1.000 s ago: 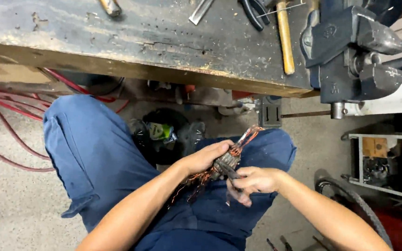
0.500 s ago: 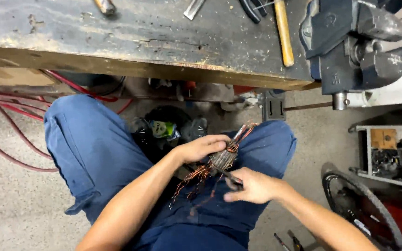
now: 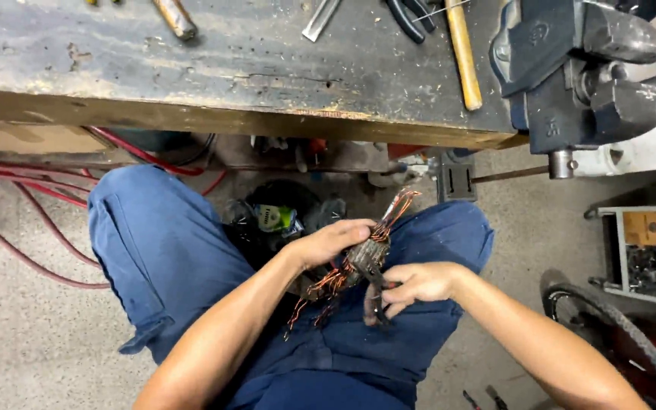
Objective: Stripping copper windings from an electric motor armature using pliers and cutters
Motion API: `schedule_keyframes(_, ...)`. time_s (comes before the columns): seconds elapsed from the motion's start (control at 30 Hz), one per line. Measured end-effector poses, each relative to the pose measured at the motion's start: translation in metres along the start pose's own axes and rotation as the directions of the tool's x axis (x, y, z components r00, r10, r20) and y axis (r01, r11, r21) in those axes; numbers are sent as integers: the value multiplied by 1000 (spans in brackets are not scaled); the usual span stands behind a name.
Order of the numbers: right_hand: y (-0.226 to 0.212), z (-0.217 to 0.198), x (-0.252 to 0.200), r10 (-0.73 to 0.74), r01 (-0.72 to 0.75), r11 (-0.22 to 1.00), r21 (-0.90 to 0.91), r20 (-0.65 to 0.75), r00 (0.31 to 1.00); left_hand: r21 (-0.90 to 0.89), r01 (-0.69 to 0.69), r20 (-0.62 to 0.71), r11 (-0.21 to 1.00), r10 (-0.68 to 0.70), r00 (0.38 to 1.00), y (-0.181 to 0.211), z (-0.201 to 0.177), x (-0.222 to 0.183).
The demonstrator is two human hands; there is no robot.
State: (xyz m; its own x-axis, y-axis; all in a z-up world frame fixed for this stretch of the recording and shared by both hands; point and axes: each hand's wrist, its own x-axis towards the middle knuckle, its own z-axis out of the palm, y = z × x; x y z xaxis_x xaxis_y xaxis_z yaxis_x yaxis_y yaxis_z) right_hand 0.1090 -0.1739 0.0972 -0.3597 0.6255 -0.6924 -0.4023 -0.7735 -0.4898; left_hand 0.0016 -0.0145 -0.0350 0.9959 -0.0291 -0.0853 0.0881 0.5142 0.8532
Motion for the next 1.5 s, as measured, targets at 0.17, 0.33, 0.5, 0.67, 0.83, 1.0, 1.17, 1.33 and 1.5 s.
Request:
schedule_keyframes(0.17,42,-8,22,-39,41,998,37,-46,998,-19,14,-34,1000,-14,999,-8,-5,3)
schedule_keyframes(0.33,30,12,16,-212,-324,371,-870,-419,883,-22,35,-63,999,-36,997,-9,-13,1)
schedule_keyframes(0.5,60,-18,21,-394,-279,76,-957,-286,874,-30,54,-109,998,-57,992,-11,-10,3)
schedule_keyframes(0.67,45,-38,35,-429,-277,-207,-938,-168,888,-146,4,-198,989,-33,980,-25,-9,-1)
schedule_keyframes(0.83,30,-82,70,-585,-165,-459,-873,157,796,-372,-198,-238,907,113,965,-3,-24,-14)
schedule_keyframes(1.0,22,-84,114,-685,81,-492,-867,444,578,-501,-268,-140,823,228,964,25,-50,-33)
schedule_keyframes(1.17,-2,-34,77,-758,60,-118,-991,129,640,-540,-281,-170,794,224,960,39,-66,-35)
schedule_keyframes(1.33,45,-14,85,-639,214,692,-689,-448,625,-535,-398,-413,745,180,893,45,-78,-30)
schedule_keyframes(1.5,56,24,93,-702,304,701,-645,-700,131,-475,-457,-578,752,125,806,34,-82,-25)
